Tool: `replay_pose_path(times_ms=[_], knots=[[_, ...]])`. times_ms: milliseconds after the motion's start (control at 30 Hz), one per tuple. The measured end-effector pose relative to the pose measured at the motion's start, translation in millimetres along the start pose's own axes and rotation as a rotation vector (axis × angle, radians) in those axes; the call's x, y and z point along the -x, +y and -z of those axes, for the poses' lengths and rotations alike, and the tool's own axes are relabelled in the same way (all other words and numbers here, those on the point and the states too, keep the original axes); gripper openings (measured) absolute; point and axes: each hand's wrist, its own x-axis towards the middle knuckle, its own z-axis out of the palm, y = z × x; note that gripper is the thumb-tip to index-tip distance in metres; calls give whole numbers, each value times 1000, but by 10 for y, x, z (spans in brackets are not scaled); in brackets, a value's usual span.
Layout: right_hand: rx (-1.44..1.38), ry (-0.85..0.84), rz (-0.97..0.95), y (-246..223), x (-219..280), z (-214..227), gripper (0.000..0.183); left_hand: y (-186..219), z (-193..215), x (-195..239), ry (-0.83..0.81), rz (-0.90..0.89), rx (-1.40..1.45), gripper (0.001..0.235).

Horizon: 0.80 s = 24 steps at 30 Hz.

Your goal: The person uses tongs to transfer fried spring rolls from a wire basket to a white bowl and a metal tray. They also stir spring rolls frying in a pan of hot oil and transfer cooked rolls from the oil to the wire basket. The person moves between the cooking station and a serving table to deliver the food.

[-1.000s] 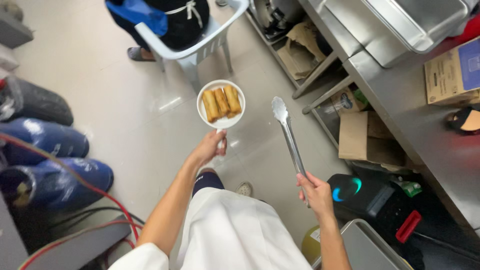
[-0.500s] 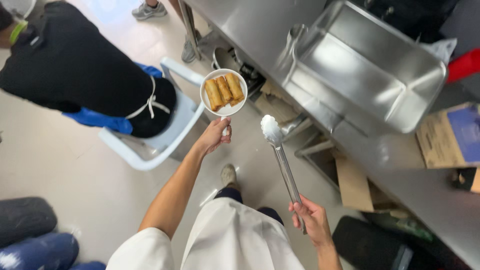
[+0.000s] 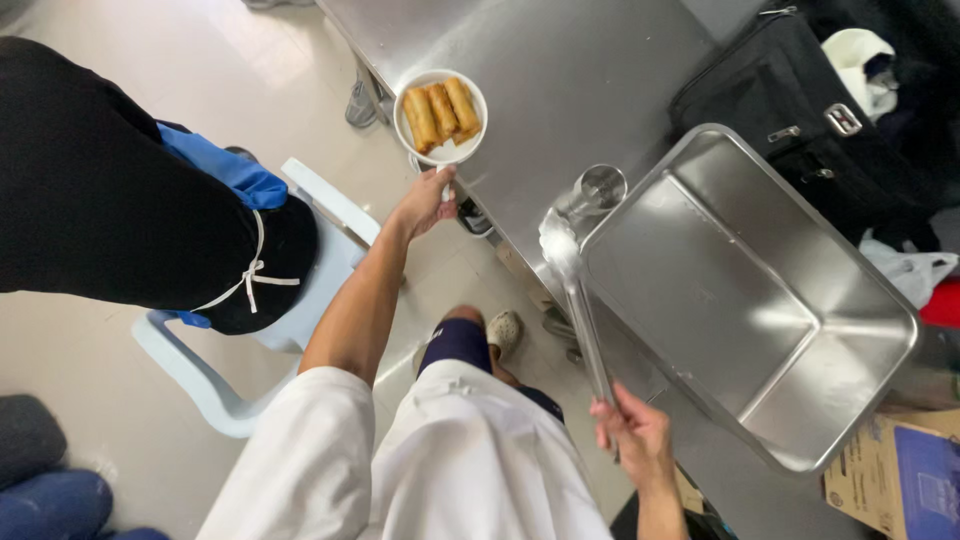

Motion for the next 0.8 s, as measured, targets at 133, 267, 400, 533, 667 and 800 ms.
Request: replay_pose_path(times_ms=[133,267,400,533,667,800], knots=[[308,118,42,-756,-639,29,59,191,75,-310,14,35,-103,26],[572,138,248,-1509,-1462,-39,52,463,269,-548,34,104,-242,28],[926,32,635,-2283,-2574,-195,49,897,427,-882,-4,138,-393,31],[1196,-208,857,-2937,-3589,-617,45,1163,636,-1095,-27,187,-471,26],[1344,-379,898,-3324,-4299,-1179,39,1437,835,-1300,-91,176,-446,29],[1468,-441,770,-3507,-4694,-1519,40,1629,919,-1473,-84,192,-465,29]])
